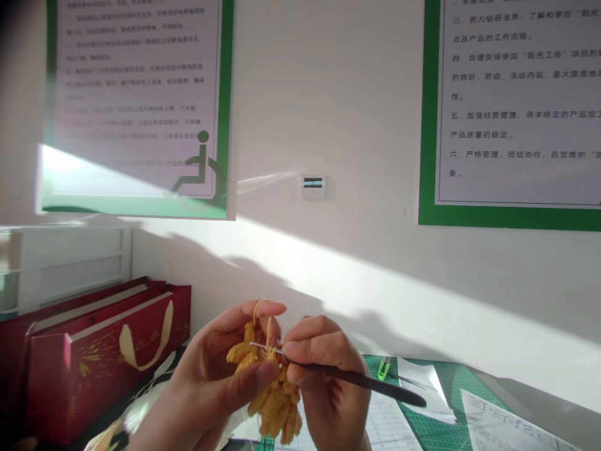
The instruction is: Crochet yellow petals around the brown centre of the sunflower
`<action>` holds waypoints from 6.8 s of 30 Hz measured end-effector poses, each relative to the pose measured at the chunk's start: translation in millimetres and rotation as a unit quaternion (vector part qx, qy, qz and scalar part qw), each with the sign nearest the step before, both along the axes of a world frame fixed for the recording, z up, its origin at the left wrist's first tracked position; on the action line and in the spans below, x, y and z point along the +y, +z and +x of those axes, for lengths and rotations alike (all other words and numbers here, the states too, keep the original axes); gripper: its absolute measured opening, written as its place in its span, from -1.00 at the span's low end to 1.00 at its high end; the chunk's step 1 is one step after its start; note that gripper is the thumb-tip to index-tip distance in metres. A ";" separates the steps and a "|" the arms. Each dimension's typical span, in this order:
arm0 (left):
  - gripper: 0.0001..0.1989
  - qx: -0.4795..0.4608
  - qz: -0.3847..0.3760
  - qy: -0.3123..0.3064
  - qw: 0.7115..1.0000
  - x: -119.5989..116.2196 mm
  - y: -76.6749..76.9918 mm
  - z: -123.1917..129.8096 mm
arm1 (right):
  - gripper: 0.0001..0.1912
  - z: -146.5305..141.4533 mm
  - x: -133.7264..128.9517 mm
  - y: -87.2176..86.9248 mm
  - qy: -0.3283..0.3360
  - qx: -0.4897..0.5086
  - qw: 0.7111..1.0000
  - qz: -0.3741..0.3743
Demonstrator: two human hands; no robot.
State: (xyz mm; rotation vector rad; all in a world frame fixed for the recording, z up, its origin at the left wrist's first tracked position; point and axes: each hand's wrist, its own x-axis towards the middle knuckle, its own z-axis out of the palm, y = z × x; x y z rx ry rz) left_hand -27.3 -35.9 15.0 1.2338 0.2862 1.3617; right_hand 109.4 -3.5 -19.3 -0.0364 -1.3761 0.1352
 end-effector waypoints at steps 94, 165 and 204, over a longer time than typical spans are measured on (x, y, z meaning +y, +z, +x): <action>-0.53 -0.068 -0.003 0.091 0.993 -1.9 0.0 19.0 | -0.60 26.2 -7.2 2.4 -0.290 -0.058 0.943 0.154; -0.89 0.019 0.034 -0.135 0.990 24.8 -12.9 1.3 | -0.73 0.1 -20.6 4.7 0.236 0.102 0.928 -0.271; -0.68 -0.007 0.026 0.038 0.999 16.2 -7.7 11.1 | -0.78 11.0 -2.5 6.8 0.188 0.014 0.932 -0.310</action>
